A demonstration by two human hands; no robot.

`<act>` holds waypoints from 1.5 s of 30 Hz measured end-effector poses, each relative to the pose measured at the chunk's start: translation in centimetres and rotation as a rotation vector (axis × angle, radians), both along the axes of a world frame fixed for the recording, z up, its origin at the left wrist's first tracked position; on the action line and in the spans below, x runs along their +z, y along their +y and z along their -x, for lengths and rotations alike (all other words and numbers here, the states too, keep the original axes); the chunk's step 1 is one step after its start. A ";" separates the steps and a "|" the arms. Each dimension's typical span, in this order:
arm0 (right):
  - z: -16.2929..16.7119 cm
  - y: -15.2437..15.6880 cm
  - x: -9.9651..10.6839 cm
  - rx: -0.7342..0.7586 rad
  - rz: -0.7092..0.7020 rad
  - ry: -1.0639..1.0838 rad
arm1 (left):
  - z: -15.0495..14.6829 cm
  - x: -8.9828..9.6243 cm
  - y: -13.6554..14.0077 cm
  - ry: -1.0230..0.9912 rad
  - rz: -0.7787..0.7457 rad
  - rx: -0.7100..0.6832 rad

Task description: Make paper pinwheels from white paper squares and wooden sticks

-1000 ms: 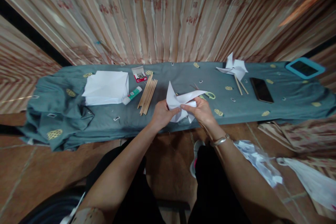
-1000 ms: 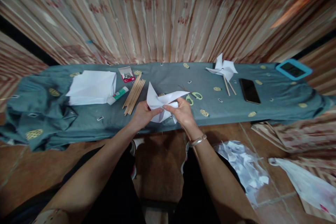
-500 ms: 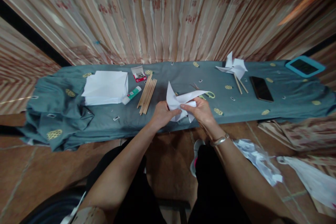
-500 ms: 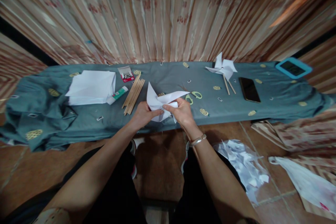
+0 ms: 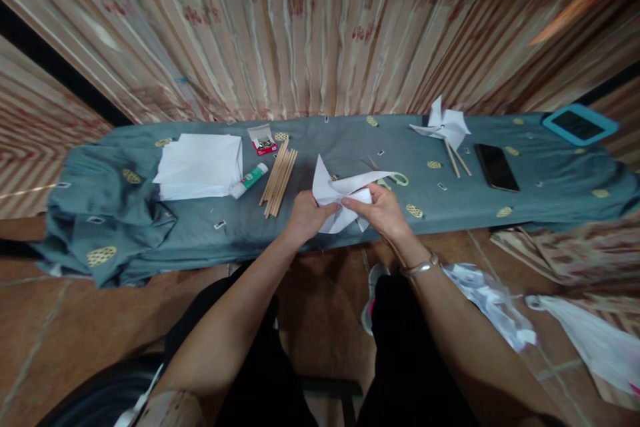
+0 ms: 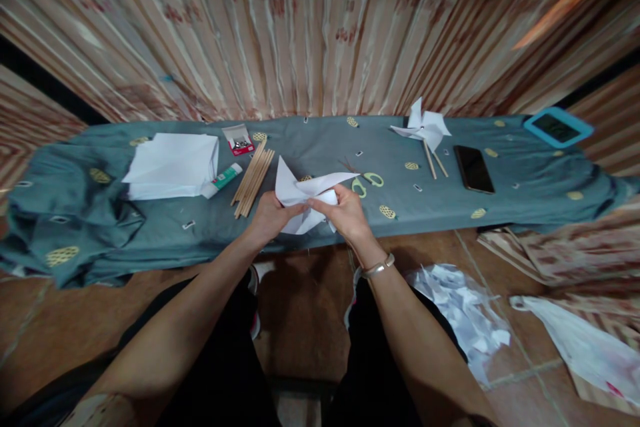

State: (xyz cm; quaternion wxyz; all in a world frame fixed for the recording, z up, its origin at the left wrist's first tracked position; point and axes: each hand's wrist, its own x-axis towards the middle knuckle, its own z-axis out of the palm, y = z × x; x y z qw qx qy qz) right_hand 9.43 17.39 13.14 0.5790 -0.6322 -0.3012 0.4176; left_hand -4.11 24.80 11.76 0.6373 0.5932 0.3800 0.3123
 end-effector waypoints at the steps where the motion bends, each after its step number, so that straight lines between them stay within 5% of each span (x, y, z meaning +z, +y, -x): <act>1: 0.0 -0.1 0.2 0.018 -0.008 0.008 | 0.0 0.0 0.0 -0.020 0.030 0.011; 14: -1.3 -0.5 0.7 -0.016 -0.025 0.078 | -0.3 0.6 -0.1 -0.337 0.397 0.078; 26: -2.5 -0.3 1.2 -0.154 -0.067 0.060 | 0.0 2.1 0.6 -0.467 0.495 0.178; 35: -1.9 1.2 -0.8 -0.179 -0.063 0.091 | 2.7 3.7 3.1 -0.586 0.427 0.302; 45: 3.0 5.7 -4.0 0.088 -0.064 -0.320 | 9.9 5.5 7.5 -0.654 0.210 0.640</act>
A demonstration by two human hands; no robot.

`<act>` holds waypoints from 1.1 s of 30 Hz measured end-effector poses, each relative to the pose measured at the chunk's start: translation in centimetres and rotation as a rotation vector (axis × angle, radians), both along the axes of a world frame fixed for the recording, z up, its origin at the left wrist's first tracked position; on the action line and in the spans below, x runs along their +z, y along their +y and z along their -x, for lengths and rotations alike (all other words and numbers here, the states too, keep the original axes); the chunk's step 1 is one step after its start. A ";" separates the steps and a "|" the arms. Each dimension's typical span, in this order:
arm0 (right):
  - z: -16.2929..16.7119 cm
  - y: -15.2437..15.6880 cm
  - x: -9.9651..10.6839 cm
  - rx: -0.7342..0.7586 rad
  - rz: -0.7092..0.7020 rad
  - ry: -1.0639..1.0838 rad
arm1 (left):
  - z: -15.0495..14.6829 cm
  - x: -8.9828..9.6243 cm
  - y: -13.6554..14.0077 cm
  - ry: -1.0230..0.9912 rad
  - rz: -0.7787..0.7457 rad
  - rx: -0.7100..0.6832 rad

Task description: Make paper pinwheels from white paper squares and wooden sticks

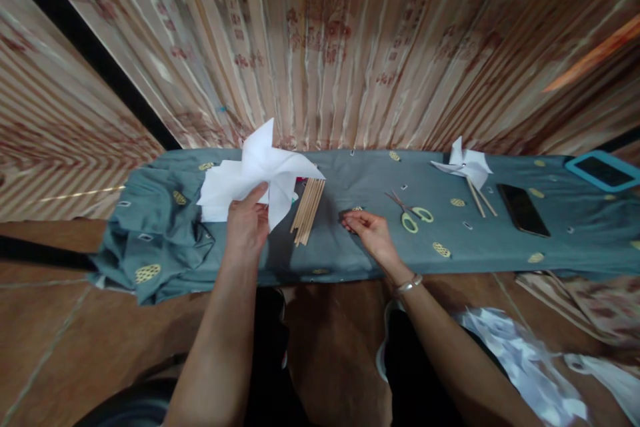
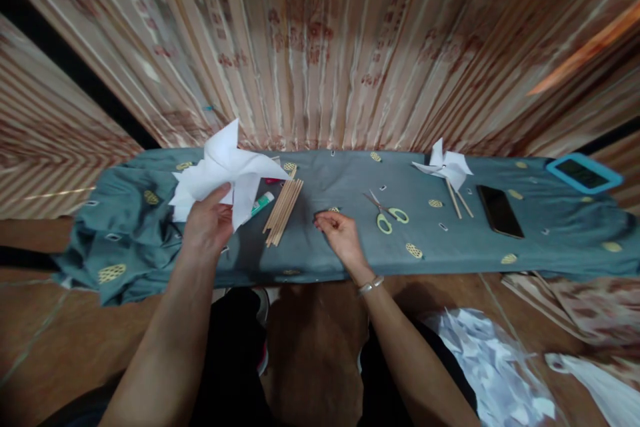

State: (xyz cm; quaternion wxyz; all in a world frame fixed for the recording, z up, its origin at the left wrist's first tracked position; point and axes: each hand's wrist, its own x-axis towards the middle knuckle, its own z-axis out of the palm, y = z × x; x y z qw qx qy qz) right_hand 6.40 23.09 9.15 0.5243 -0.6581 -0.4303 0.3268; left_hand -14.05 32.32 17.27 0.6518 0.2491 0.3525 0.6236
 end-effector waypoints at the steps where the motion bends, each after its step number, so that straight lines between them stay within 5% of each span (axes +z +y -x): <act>1: 0.4 0.9 0.2 0.017 -0.002 -0.053 | 0.5 0.1 0.2 -0.011 -0.008 0.031; 8: 3.1 9.0 4.3 0.208 -0.045 -0.478 | 2.3 0.7 1.0 -0.107 -0.001 0.132; 10: 3.5 11.4 4.9 0.285 -0.039 -0.866 | 2.4 0.8 1.0 -0.106 0.003 0.140; 13: 3.9 14.3 5.0 0.310 -0.014 -1.106 | 2.6 0.9 1.0 -0.112 0.010 0.124; 25: 4.6 17.7 2.0 0.288 -0.040 -1.070 | 3.1 0.5 1.2 -0.149 -0.001 0.113; 33: 3.6 15.9 3.1 0.206 -0.077 -0.940 | 2.8 0.5 1.0 -0.135 0.000 0.101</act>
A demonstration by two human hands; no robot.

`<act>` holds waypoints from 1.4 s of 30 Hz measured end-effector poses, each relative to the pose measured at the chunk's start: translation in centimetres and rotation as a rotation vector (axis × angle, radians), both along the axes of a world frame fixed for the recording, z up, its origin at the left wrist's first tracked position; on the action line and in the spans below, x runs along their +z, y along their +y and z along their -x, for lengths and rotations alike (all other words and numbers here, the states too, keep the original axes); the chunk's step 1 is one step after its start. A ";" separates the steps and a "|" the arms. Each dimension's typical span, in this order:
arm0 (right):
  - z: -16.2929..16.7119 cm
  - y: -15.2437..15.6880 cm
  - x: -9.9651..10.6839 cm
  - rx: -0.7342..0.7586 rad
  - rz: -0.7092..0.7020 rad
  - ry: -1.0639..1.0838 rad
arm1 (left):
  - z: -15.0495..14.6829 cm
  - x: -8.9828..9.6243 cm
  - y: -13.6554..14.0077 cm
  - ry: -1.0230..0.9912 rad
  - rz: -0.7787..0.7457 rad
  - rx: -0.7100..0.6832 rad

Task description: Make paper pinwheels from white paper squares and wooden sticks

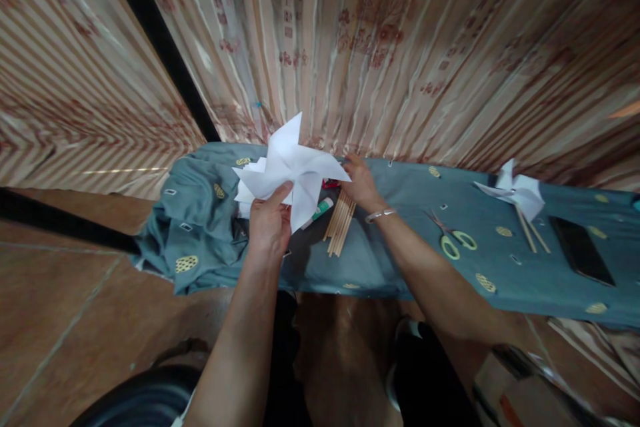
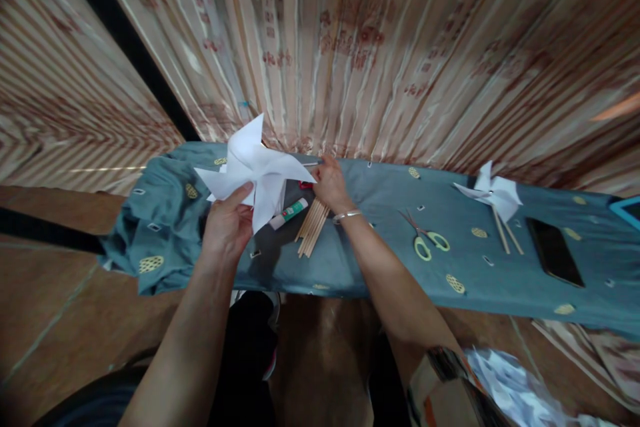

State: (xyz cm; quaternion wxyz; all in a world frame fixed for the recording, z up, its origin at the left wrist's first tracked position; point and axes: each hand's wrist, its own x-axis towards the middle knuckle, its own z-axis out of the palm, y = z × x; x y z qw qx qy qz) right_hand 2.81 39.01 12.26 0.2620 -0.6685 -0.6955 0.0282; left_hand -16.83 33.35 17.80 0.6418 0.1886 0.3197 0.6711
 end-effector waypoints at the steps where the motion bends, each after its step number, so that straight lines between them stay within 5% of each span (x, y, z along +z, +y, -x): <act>1: -0.7 -1.4 -0.1 -0.015 -0.003 0.030 | -0.1 0.0 -0.1 0.002 -0.002 0.000; 7: -6.2 -13.8 -3.4 -0.135 0.052 0.412 | -1.8 -0.1 -1.0 0.052 -0.008 -0.114; 11: -8.3 -18.1 -5.0 -0.234 0.084 0.444 | -3.5 -0.5 -1.9 0.100 -0.008 -0.193; 19: -9.0 -18.3 -5.0 -0.279 0.030 0.436 | -6.5 -1.0 -2.6 0.120 -0.017 -0.238; 24: -8.6 -19.2 -2.8 -0.367 0.011 0.303 | -7.9 -1.2 -2.7 0.129 0.004 -0.270; 28: -7.3 -19.3 -1.3 -0.471 0.131 0.122 | -8.9 -1.5 -3.0 0.134 0.010 -0.290; 42: -6.0 -18.8 -0.9 -0.274 0.303 -0.056 | -10.1 -2.0 -3.8 0.141 0.039 -0.370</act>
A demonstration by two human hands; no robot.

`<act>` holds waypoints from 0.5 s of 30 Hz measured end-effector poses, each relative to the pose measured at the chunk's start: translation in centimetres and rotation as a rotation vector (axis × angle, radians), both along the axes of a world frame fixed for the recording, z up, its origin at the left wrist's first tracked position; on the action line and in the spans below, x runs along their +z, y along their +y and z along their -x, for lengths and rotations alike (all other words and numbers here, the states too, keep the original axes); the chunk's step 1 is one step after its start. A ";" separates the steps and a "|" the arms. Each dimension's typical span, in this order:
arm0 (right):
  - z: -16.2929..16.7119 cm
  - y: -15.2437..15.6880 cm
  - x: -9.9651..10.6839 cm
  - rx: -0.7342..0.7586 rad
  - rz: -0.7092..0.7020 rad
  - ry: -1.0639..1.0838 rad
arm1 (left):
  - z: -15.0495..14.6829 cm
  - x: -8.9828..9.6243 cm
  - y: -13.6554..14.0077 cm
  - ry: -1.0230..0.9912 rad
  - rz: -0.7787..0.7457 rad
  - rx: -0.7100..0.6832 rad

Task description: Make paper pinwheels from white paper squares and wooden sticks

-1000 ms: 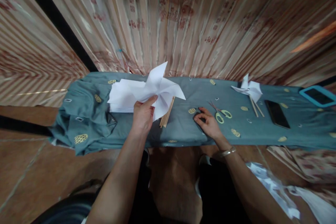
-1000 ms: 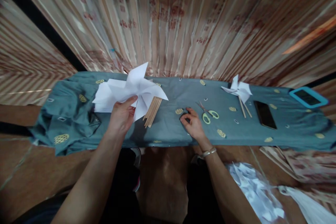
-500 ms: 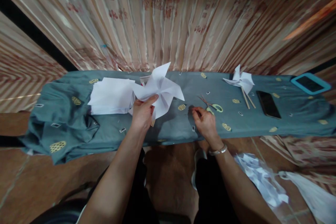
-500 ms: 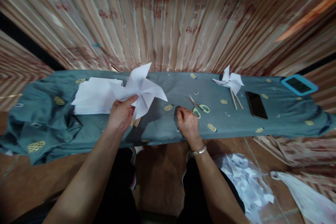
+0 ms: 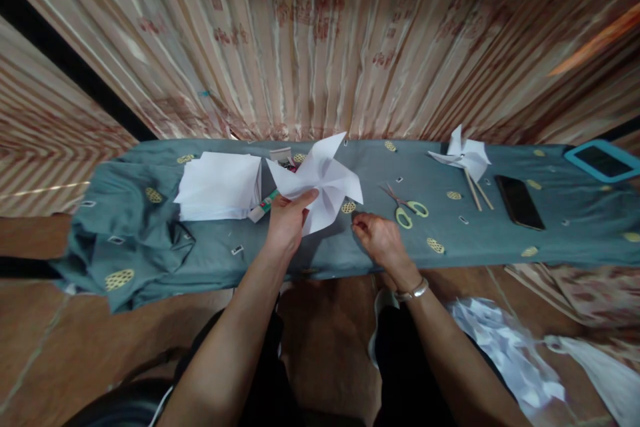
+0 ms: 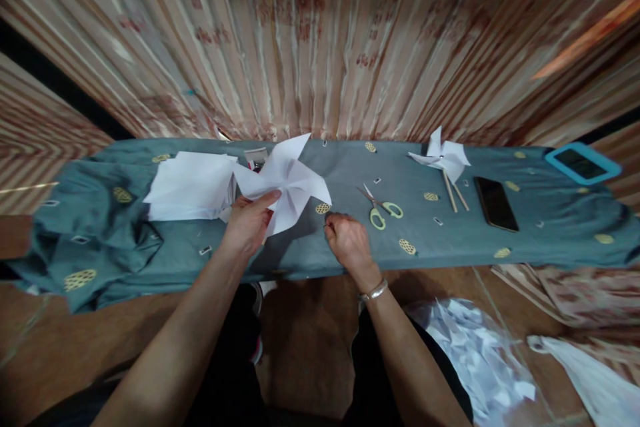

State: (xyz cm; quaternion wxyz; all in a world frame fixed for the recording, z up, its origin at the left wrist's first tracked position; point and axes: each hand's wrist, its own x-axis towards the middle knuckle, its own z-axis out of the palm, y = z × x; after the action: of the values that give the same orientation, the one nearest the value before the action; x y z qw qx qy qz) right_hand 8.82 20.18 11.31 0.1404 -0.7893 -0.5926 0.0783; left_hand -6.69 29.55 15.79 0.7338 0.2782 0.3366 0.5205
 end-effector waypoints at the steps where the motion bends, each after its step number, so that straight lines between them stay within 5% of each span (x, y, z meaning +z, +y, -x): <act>1: 0.1 -0.1 -0.1 0.015 -0.010 -0.029 | -0.1 0.0 -0.1 -0.002 0.004 -0.015; 8: 0.1 -1.2 -0.4 0.029 -0.121 0.049 | -0.7 -0.5 -0.9 0.005 0.003 -0.065; 15: -3.3 -2.8 1.0 -0.232 -0.311 0.432 | -1.5 -1.1 -1.5 0.081 -0.050 -0.062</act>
State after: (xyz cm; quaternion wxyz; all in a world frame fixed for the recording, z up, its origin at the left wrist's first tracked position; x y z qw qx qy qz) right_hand 12.10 17.38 12.27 0.3906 -0.7859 -0.4597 0.1363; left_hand -5.18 28.05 14.70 0.7279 0.3277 0.3441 0.4943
